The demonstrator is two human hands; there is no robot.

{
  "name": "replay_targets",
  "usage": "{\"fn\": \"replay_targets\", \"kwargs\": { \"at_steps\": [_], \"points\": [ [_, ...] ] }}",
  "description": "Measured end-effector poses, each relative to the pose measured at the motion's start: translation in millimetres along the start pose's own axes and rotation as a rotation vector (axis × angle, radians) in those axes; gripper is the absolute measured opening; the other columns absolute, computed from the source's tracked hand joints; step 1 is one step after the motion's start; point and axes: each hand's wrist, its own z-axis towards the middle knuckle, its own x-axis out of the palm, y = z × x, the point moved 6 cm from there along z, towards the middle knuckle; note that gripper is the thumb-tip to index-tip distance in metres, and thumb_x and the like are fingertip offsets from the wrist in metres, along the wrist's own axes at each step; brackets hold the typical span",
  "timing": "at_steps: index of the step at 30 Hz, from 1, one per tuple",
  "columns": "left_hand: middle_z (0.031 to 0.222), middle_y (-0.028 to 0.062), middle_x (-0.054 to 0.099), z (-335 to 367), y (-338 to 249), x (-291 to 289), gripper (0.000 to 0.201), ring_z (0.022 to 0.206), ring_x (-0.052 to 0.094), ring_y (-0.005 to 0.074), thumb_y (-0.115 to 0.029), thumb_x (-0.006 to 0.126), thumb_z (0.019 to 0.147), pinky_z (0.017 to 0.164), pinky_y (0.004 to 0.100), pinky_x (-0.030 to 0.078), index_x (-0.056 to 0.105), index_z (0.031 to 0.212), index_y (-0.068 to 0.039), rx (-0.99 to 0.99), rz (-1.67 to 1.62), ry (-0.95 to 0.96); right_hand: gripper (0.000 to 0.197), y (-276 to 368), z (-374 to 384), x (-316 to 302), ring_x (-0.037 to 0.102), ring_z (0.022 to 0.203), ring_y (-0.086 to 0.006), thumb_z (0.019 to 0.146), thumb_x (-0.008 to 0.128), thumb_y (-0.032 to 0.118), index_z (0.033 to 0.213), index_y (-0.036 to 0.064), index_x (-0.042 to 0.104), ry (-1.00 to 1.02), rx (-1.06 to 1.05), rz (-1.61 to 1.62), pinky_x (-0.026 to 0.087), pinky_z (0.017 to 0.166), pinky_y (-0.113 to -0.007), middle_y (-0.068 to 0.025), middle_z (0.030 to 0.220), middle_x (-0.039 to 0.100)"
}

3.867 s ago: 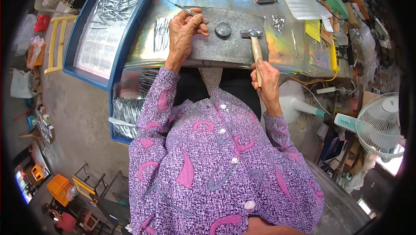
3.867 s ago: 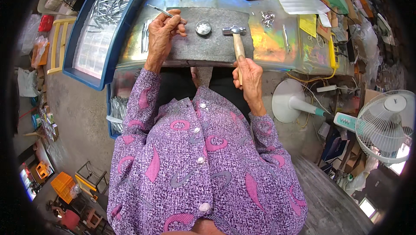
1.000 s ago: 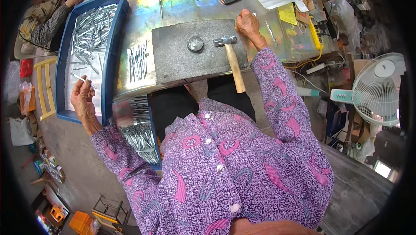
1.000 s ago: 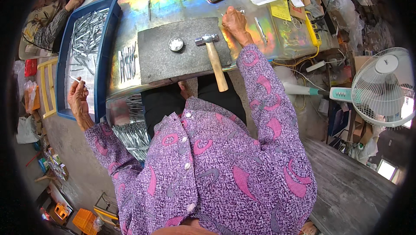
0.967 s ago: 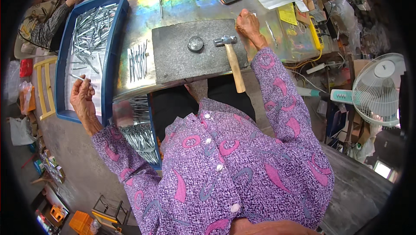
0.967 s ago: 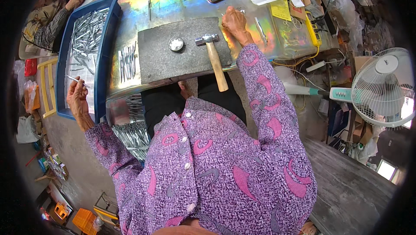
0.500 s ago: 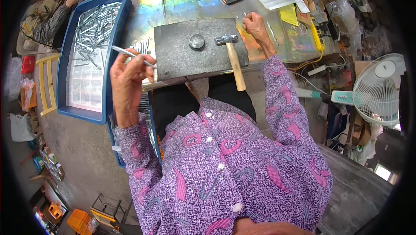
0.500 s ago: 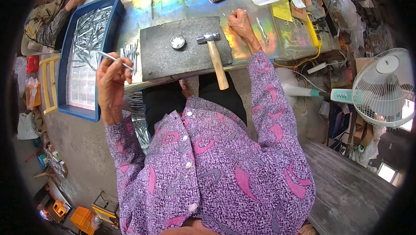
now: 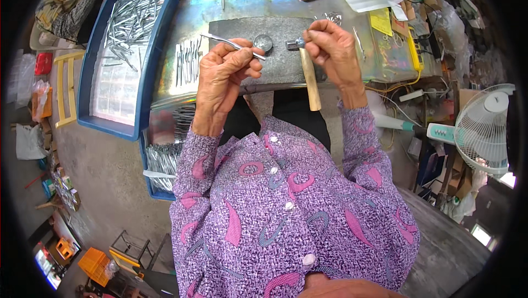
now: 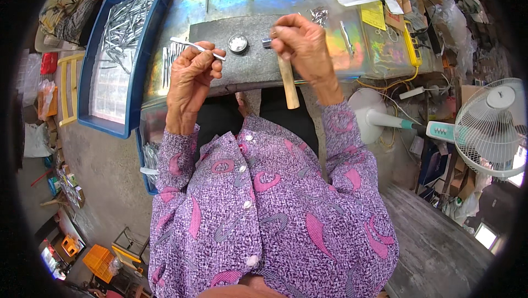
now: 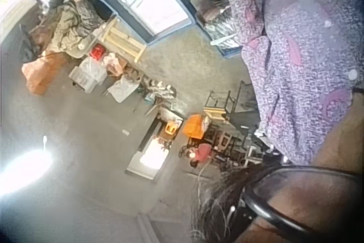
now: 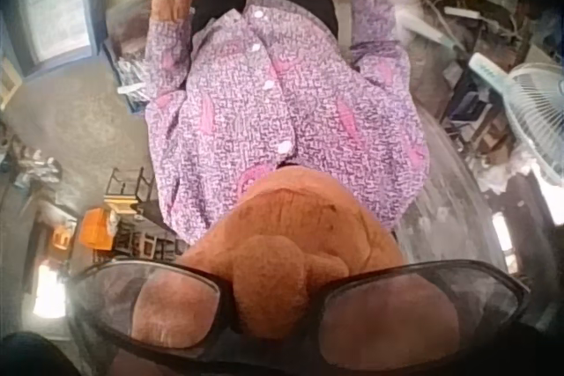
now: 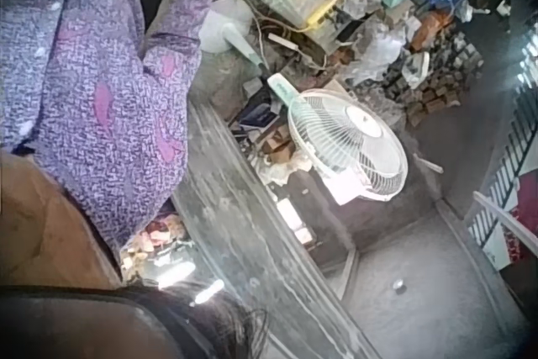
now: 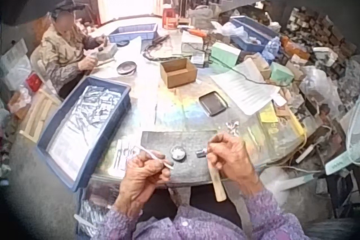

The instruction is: The person picks up metal strips from a tray, attaches small metal components onto them by hand, and hammers the pieces on a metal block with a hammer before placing them into a container.

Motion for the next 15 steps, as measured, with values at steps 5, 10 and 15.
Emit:
{"fn": "replay_targets", "kwargs": {
  "at_steps": [5, 10, 15],
  "points": [
    [0.089, 0.016, 0.063, -1.6, 16.7, 0.3, 0.016, 0.069, 0.063, 0.016, -0.01, 0.059, 0.085, 0.06, 0.0248, 0.055, 0.055, 0.097, 0.001, -0.012, -0.208, -0.025, 0.012, -2.5, -28.3, 57.6, 0.054, 0.055, -0.006, 0.088, 0.054, 0.009, 0.091, -0.0029, 0.053, 0.064, -0.002, -0.064, 0.041, 0.044, -0.017, -0.0069, 0.074, 0.059],
    [0.086, 0.0141, 0.064, -2.6, 25.0, 2.3, 0.016, 0.069, 0.064, 0.0153, -0.012, 0.06, 0.086, 0.061, 0.0248, 0.056, 0.055, 0.094, 0.0, -0.078, -0.385, -0.029, 0.014, -11.5, -38.3, 74.8, 0.053, 0.055, -0.0052, 0.09, 0.053, 0.01, 0.094, -0.0033, 0.05, 0.039, -0.065, -0.077, 0.039, 0.044, -0.017, -0.0053, 0.073, 0.058],
    [0.085, 0.0131, 0.064, -5.3, 26.9, 1.1, 0.016, 0.069, 0.064, 0.0147, -0.014, 0.059, 0.086, 0.061, 0.0247, 0.056, 0.055, 0.093, 0.0, -0.092, -0.406, -0.045, 0.01, -10.6, -41.8, 79.0, 0.049, 0.053, -0.0031, 0.089, 0.053, 0.006, 0.093, -0.0018, 0.05, -0.006, -0.142, -0.141, 0.038, 0.045, -0.016, -0.0032, 0.074, 0.056]
  ]
}}
